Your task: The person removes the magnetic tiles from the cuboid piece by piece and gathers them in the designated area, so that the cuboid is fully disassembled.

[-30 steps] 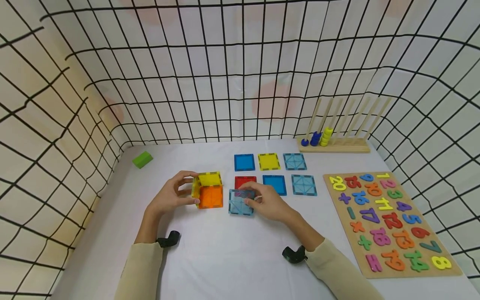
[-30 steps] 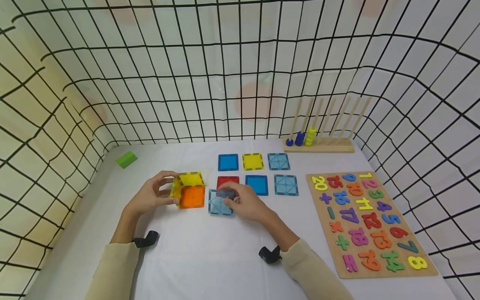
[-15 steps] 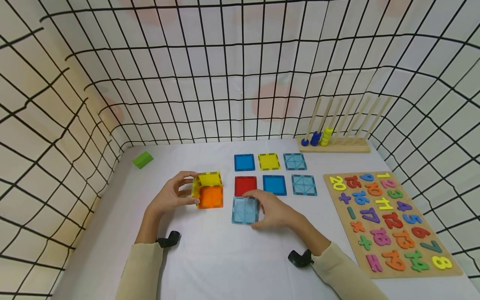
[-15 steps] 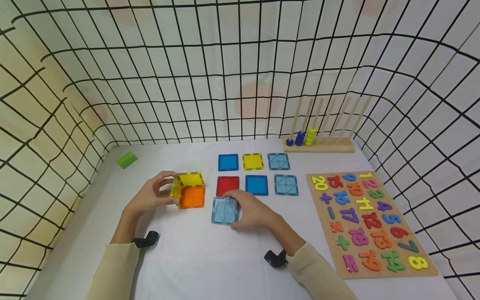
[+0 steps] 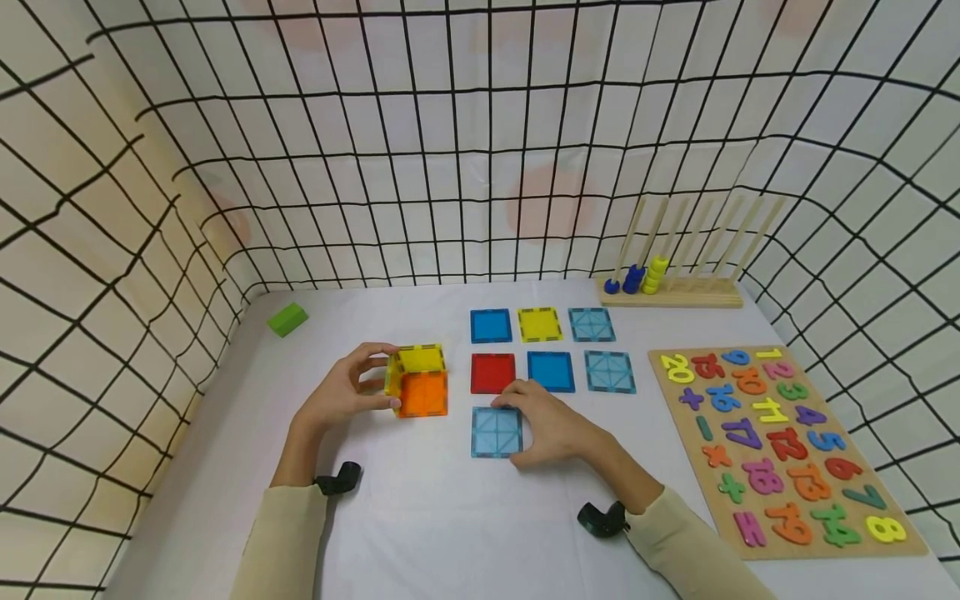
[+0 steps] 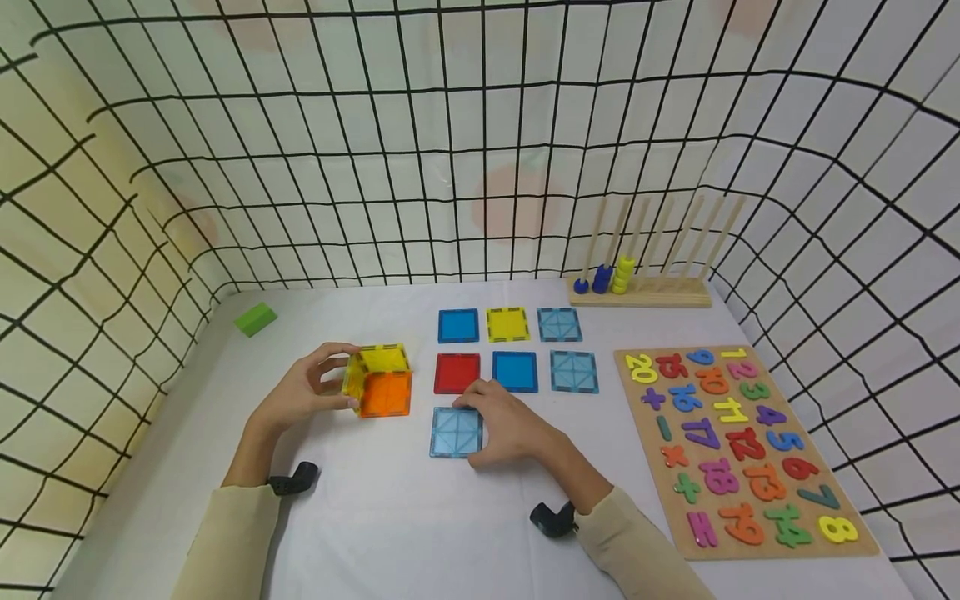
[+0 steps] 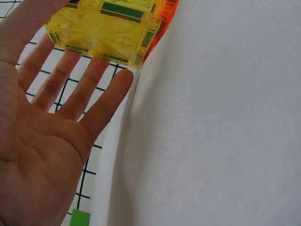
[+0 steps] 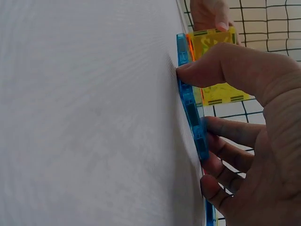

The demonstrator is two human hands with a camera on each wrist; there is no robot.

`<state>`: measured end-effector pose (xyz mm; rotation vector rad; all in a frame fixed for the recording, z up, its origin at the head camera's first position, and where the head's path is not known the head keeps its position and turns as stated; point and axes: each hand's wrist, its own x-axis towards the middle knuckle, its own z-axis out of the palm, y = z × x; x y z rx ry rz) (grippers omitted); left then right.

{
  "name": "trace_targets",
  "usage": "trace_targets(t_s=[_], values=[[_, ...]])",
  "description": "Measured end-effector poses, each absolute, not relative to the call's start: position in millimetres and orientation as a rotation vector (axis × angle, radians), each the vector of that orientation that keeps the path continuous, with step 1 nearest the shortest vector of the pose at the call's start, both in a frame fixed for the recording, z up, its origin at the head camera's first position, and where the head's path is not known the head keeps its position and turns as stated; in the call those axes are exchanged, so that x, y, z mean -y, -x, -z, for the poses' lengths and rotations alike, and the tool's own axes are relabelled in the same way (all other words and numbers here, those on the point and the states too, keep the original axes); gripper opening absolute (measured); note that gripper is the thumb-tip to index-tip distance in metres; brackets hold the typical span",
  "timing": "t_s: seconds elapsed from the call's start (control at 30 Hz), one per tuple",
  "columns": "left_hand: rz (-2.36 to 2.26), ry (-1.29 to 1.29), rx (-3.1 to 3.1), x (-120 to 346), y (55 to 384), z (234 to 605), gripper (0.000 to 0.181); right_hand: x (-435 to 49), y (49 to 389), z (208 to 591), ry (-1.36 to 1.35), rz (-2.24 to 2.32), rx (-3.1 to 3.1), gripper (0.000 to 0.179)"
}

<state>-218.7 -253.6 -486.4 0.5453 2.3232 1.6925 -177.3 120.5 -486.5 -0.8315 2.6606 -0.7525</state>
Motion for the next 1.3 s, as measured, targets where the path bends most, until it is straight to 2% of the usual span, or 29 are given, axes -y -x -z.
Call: trace_targets(t_s=[0.17,0.5,1.3], values=[[-1.665,-0.515,-2.335,253,218,485,0.077,-121,178,486,0.825,0.757,-2.666,0.072],[-1.663,-0.520,-2.346,254,218,489,0.076,-117,188,479,0.747,1.133,-2.627,0.048],[-1.689,-0.584,-2.297,252,217,486,0.075,-75,227,472,0.726,1.415,-2.561,0.051]])
